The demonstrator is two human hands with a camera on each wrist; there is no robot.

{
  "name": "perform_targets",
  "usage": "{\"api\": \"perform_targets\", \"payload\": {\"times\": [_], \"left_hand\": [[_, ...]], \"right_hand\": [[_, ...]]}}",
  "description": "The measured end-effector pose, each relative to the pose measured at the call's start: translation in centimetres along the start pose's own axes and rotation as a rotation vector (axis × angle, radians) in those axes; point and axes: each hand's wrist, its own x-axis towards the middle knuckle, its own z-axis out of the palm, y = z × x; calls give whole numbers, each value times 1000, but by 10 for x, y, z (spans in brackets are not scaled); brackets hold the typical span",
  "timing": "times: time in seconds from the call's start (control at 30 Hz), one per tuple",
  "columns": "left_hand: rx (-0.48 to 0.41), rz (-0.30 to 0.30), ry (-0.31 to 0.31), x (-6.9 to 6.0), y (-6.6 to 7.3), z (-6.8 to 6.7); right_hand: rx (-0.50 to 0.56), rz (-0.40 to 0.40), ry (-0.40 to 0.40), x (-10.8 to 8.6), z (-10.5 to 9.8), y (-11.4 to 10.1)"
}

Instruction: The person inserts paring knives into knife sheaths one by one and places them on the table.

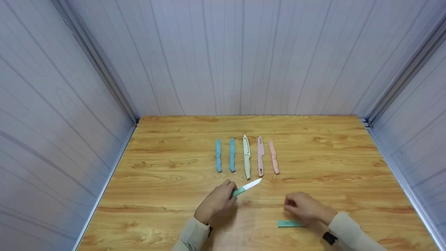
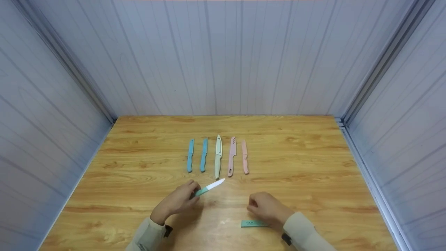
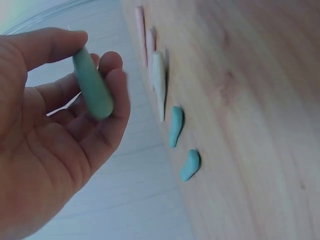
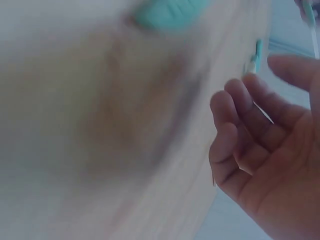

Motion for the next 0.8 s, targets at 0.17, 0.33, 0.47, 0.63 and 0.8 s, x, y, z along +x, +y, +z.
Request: {"api": "perform_targets", "payload": {"times": [0.17,0.33,0.47,0.63,0.8], "left_hand": [[-9,49,40,3,3,-5],[-26,38,51,4,4,-6],[-32,29,51,6,4,-8],[-32,32,39,6,6,-10],[-25,24,36,7,7,-13]], "right_hand": [[-8,-95,-62,-20,16,1],[-81,-99,-84,-31,26,1],[-148,-101,-50,-33,29,-1],[-175,-85,-35,-32,30,-3],[-179,-53,-13,-24,29,-4]]}}
